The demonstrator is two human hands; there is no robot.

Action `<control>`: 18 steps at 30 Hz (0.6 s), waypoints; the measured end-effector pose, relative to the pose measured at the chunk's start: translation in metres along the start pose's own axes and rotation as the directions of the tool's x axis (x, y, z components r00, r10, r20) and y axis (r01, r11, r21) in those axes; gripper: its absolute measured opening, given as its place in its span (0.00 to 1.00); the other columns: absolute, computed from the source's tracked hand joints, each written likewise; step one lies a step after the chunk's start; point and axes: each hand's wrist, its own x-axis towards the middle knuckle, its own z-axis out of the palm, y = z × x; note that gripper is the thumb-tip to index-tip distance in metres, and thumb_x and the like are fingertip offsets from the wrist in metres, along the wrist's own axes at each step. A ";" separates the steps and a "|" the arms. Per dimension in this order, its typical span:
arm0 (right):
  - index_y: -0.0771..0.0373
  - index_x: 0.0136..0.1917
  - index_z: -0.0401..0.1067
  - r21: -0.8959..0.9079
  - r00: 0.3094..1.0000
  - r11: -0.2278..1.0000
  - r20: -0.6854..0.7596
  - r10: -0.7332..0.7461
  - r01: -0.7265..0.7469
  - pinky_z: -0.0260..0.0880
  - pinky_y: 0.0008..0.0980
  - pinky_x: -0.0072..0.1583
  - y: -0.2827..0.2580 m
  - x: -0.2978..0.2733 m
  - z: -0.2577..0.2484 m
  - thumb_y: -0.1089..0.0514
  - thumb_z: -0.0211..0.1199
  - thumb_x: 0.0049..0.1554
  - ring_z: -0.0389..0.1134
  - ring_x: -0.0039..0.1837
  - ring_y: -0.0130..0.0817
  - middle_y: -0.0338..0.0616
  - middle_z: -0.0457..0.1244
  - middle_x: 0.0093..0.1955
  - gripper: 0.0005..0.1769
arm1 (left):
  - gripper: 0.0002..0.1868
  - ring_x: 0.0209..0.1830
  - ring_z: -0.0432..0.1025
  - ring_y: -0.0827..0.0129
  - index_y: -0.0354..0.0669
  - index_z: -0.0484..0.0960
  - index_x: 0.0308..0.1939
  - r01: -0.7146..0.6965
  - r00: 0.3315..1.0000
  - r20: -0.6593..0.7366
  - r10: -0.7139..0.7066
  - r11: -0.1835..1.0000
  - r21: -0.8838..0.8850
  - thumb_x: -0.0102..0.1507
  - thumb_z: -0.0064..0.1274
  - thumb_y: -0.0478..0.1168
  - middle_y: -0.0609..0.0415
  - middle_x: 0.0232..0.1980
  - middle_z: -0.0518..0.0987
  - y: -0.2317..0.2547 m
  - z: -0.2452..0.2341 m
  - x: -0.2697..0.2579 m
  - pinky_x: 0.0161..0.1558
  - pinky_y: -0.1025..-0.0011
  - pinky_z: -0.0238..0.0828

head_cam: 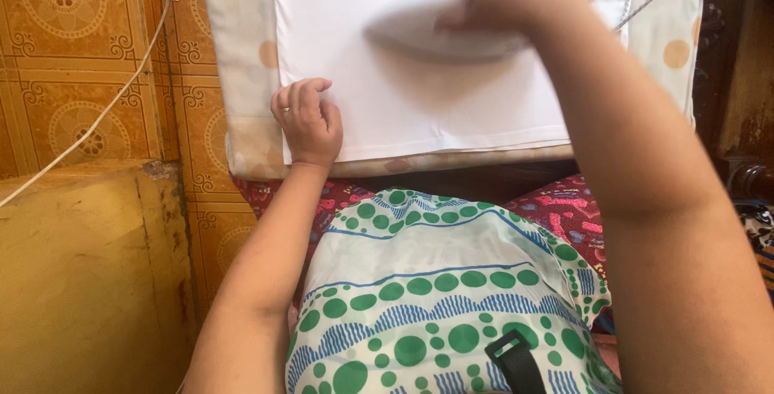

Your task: The person irons a white shirt on a padded board using a steam iron and then folds it by hand into a neat rectangle.

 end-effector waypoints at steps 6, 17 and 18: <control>0.54 0.46 0.74 0.005 0.909 0.991 0.398 -0.125 0.134 0.69 0.47 0.52 -0.066 -0.114 0.000 0.26 0.56 0.55 0.73 0.45 0.49 0.48 0.70 0.38 0.30 | 0.14 0.57 0.68 0.58 0.44 0.77 0.49 0.010 1.000 0.011 -0.010 0.999 0.038 0.60 0.49 0.31 0.53 0.51 0.77 0.003 -0.002 0.000 0.69 0.55 0.54; 0.62 0.50 0.74 -0.008 0.868 0.871 0.068 0.491 -0.492 0.70 0.51 0.45 0.053 -0.134 0.023 0.24 0.59 0.58 0.72 0.45 0.55 0.56 0.69 0.39 0.37 | 0.15 0.57 0.68 0.59 0.44 0.77 0.49 -0.034 0.998 0.047 0.029 0.995 0.096 0.58 0.52 0.34 0.54 0.51 0.77 0.005 0.000 0.003 0.70 0.52 0.51; 0.63 0.50 0.74 0.004 0.850 0.850 -0.002 0.526 -0.526 0.70 0.51 0.44 0.067 -0.129 0.022 0.24 0.59 0.58 0.71 0.45 0.55 0.57 0.69 0.39 0.37 | 0.14 0.58 0.68 0.59 0.45 0.76 0.49 -0.030 0.999 0.046 0.026 0.995 0.093 0.59 0.52 0.34 0.54 0.51 0.77 0.006 0.000 0.004 0.70 0.53 0.52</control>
